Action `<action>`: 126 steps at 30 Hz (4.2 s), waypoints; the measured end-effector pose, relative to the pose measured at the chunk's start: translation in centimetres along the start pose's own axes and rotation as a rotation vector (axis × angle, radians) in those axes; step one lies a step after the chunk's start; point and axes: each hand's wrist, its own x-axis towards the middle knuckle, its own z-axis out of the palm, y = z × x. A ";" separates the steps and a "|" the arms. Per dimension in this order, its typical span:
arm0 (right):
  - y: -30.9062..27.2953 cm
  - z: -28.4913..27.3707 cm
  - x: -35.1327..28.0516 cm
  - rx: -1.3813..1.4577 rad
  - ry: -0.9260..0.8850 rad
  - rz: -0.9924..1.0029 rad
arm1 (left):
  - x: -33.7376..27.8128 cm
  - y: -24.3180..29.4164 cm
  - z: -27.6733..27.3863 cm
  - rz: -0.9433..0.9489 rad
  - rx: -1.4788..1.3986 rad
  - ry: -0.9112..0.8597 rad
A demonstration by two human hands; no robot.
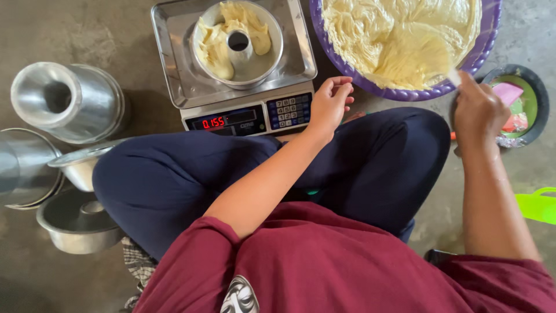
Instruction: The person scoops batter from a large bowl into small cylindrical molds placed on a digital scale. They adjust the amount to reach a target weight, then move the filled mold aside and repeat the process with additional molds.
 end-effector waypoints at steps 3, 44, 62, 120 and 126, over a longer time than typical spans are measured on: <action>3.0 2.7 -0.4 -0.275 -0.083 -0.164 | 0.3 -0.6 -0.2 -0.011 -0.040 -0.001; -36.7 3.8 -0.2 0.842 -0.210 -0.114 | -3.3 5.6 -20.7 0.300 -0.427 0.826; -22.7 1.3 6.0 1.880 -0.231 0.569 | -0.3 -0.6 -9.0 -0.054 -0.212 0.213; -21.4 -0.8 14.4 0.235 0.181 -0.240 | -1.7 5.3 -20.9 0.102 -0.487 0.565; -14.1 6.0 11.3 0.022 0.065 -0.100 | -0.4 2.9 -10.4 -0.194 -0.404 0.198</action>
